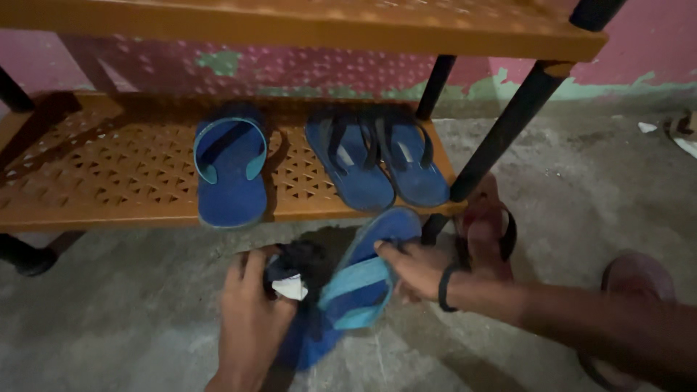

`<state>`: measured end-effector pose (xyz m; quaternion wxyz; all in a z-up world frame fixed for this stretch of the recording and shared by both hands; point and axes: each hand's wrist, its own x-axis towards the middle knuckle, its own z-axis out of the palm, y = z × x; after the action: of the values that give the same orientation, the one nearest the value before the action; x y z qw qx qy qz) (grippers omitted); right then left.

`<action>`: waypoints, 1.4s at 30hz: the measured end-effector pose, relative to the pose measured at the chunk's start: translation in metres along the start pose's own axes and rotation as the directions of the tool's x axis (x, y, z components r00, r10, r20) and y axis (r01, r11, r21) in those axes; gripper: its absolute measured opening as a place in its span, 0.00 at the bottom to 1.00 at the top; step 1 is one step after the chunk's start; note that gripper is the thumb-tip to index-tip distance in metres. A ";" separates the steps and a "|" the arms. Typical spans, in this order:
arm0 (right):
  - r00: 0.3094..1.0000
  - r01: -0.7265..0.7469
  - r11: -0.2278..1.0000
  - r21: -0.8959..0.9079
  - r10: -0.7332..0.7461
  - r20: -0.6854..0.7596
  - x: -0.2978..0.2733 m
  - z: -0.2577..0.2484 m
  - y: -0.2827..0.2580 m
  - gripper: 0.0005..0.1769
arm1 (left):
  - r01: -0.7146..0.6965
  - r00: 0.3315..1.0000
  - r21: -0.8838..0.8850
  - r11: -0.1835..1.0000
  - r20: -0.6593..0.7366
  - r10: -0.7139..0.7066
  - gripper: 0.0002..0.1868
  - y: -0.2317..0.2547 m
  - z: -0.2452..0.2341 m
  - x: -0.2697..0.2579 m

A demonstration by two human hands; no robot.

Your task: The person cleans a blue flip-flop using a dark cloth. They scrub the sole and strap repeatedly while seated on the floor in front of a shoe rack.

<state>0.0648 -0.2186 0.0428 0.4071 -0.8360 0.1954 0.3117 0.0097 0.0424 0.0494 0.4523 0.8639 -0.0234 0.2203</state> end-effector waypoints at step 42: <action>0.771 0.561 0.614 -0.555 -0.631 0.080 -0.005 0.036 -0.030 0.37 | -0.194 0.972 -0.067 0.979 0.121 0.201 0.41 -0.003 0.026 -0.023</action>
<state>0.0651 -0.1713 0.0459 0.2166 -0.9503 -0.1671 0.1485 -0.0006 0.0198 0.0247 0.4492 0.8570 -0.1439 0.2078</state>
